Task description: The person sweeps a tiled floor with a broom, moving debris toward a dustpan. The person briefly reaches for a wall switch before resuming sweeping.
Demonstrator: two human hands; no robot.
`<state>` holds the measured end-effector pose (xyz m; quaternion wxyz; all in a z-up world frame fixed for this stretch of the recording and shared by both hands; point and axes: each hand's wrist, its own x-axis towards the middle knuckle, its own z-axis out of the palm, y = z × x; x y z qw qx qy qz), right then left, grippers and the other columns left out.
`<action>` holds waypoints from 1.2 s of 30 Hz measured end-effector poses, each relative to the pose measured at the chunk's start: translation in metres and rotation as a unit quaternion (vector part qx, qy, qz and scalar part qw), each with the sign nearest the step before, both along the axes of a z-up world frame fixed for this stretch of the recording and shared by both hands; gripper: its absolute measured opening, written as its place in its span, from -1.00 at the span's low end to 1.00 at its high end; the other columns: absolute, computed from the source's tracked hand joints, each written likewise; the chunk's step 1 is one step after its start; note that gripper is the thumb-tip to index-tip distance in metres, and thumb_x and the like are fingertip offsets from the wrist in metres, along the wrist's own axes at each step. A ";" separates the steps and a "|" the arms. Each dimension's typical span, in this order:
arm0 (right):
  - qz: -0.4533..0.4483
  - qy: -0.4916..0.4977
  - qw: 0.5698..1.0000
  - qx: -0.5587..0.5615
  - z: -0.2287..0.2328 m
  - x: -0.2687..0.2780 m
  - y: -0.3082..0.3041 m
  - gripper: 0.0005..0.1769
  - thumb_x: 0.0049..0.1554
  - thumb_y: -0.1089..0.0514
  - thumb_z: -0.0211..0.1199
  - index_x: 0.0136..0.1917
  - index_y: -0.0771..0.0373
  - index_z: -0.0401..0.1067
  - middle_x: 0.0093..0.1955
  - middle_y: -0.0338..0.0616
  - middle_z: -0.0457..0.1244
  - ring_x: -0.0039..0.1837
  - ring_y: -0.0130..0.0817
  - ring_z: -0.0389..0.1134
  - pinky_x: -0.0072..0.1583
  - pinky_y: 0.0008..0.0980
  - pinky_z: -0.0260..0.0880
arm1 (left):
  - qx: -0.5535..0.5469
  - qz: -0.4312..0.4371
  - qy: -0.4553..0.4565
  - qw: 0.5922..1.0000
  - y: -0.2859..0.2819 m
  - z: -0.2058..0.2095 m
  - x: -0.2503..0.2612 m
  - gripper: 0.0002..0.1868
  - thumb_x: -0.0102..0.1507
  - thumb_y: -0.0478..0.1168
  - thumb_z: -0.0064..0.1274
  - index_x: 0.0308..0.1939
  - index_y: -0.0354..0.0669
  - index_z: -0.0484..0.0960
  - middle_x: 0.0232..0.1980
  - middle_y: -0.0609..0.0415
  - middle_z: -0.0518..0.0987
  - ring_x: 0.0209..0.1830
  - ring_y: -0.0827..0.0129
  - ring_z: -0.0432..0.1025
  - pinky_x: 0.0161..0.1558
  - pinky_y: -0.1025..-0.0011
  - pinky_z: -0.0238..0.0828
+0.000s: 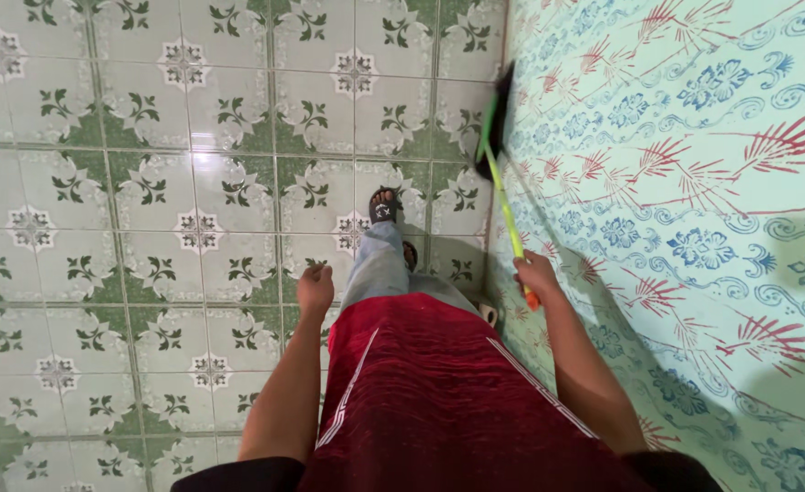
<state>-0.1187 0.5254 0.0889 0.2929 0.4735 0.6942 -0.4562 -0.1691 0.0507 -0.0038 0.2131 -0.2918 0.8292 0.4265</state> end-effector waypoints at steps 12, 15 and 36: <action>0.201 -0.016 0.979 0.028 -0.064 -0.088 -0.062 -0.61 0.18 0.05 0.21 0.02 0.50 0.49 -0.23 0.14 0.38 -0.26 -0.11 0.44 -0.21 -0.14 0.41 | -0.003 0.051 0.029 0.998 -0.024 0.006 -0.014 -0.53 0.28 0.01 0.14 0.13 -0.25 0.64 -0.10 -0.11 0.72 -0.12 0.19 0.60 -0.02 0.28 0.48; 0.289 0.006 0.957 0.025 -0.068 -0.101 -0.081 -0.64 0.17 0.07 0.25 0.05 0.45 0.49 -0.25 0.05 0.36 -0.27 -0.22 0.41 -0.22 -0.21 0.40 | -0.035 0.044 0.017 0.998 -0.032 0.015 -0.002 -0.52 0.27 0.02 0.17 0.13 -0.24 0.65 -0.09 -0.13 0.71 -0.11 0.17 0.58 -0.03 0.26 0.45; 0.134 -0.037 0.990 -0.021 0.116 -0.043 -0.040 -0.32 0.21 0.07 0.23 0.57 0.01 0.21 -0.28 -0.14 0.33 -0.41 -0.45 0.16 -0.33 -0.37 0.21 | 0.029 -0.009 0.008 1.000 0.022 0.016 -0.083 -0.51 0.30 0.00 0.12 0.20 -0.23 0.61 0.00 -0.12 0.72 -0.21 0.16 0.59 -0.20 0.24 0.52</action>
